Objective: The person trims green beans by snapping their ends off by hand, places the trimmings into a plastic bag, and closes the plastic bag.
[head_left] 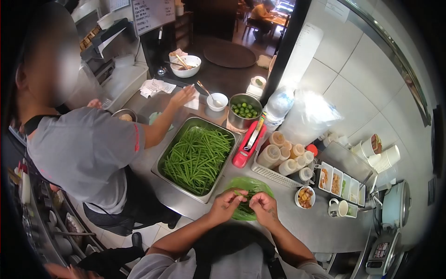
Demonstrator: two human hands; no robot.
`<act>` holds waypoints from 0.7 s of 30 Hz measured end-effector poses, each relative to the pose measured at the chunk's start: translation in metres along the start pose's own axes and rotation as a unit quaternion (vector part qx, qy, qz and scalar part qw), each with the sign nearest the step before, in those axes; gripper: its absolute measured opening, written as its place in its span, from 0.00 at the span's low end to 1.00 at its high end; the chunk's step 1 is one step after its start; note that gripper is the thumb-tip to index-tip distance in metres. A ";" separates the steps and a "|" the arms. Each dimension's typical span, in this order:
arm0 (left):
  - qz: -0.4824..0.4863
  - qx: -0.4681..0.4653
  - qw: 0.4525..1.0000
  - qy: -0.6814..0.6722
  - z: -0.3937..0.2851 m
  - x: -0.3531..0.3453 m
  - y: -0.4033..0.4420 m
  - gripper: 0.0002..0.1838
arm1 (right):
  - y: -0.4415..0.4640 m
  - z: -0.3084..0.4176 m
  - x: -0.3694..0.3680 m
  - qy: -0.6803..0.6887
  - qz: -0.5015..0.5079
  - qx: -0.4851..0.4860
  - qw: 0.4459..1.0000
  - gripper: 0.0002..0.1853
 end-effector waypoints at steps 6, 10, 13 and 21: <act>-0.176 -0.019 0.946 0.270 -0.044 0.088 0.028 0.08 | 0.000 -0.041 0.010 -0.154 0.013 0.000 0.988 0.10; -0.228 -0.039 0.874 0.427 -0.070 0.155 0.058 0.11 | -0.004 -0.049 0.004 -0.318 0.070 -0.064 0.943 0.11; -0.225 0.014 0.859 0.460 -0.058 0.195 0.078 0.14 | -0.004 -0.047 0.002 -0.385 0.078 -0.008 0.920 0.20; -0.043 -0.070 0.916 0.392 -0.047 0.085 0.060 0.17 | 0.007 -0.049 -0.008 -0.487 0.060 0.077 0.868 0.23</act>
Point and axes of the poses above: each hand's wrist, its own y-axis towards the middle knuckle, its own x-axis out of the back of the hand, z = x × y, the point moved 10 cm from there along y, towards the middle knuckle, and after that the axes turned 3 degrees about z, right-handed, at the moved point
